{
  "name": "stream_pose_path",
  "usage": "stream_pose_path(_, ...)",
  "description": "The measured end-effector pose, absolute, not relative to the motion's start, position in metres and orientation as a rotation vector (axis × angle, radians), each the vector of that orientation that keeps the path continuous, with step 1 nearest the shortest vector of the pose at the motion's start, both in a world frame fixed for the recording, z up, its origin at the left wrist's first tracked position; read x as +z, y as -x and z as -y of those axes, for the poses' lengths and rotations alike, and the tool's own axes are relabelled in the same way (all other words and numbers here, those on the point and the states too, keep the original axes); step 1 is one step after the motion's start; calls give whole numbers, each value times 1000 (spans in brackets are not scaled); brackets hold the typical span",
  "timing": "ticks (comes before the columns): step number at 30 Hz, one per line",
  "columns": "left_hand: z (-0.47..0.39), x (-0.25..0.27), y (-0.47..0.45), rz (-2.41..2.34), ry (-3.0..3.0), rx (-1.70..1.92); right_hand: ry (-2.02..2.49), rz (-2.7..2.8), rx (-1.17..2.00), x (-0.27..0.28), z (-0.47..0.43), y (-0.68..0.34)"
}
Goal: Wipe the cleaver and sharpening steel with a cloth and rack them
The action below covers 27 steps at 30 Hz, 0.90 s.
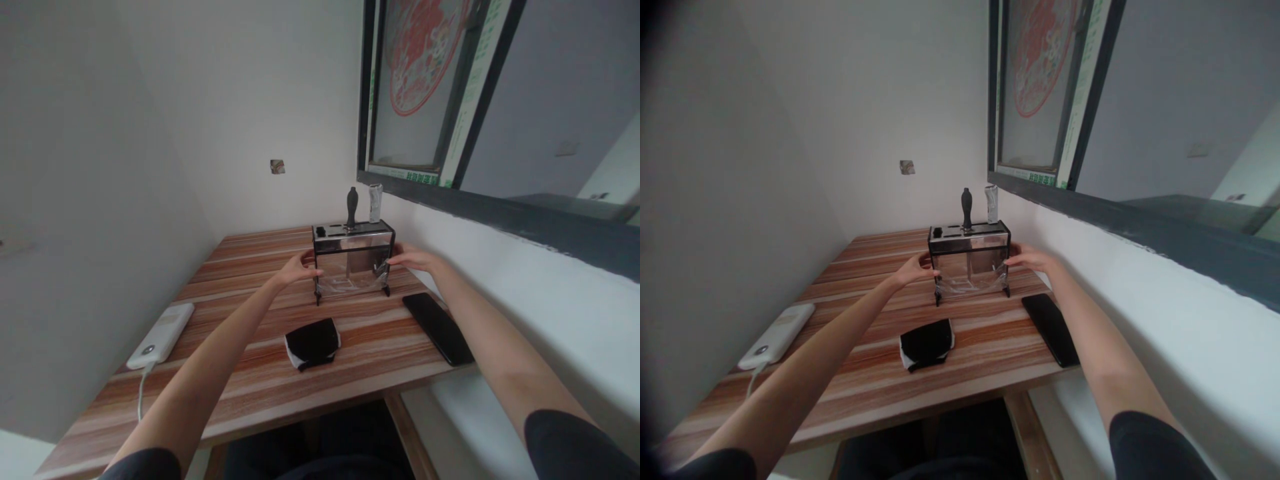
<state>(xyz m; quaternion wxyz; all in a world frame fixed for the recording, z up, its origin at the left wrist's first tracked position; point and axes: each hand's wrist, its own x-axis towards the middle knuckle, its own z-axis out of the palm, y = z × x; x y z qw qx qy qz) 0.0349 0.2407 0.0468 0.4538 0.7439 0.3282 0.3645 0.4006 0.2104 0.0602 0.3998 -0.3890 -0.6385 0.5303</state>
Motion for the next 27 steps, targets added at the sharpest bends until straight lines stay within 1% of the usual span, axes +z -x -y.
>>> stream_pose_path(27,-243,45,-33,-804,-1850,893,970,1613,1413,57,-215,-401)
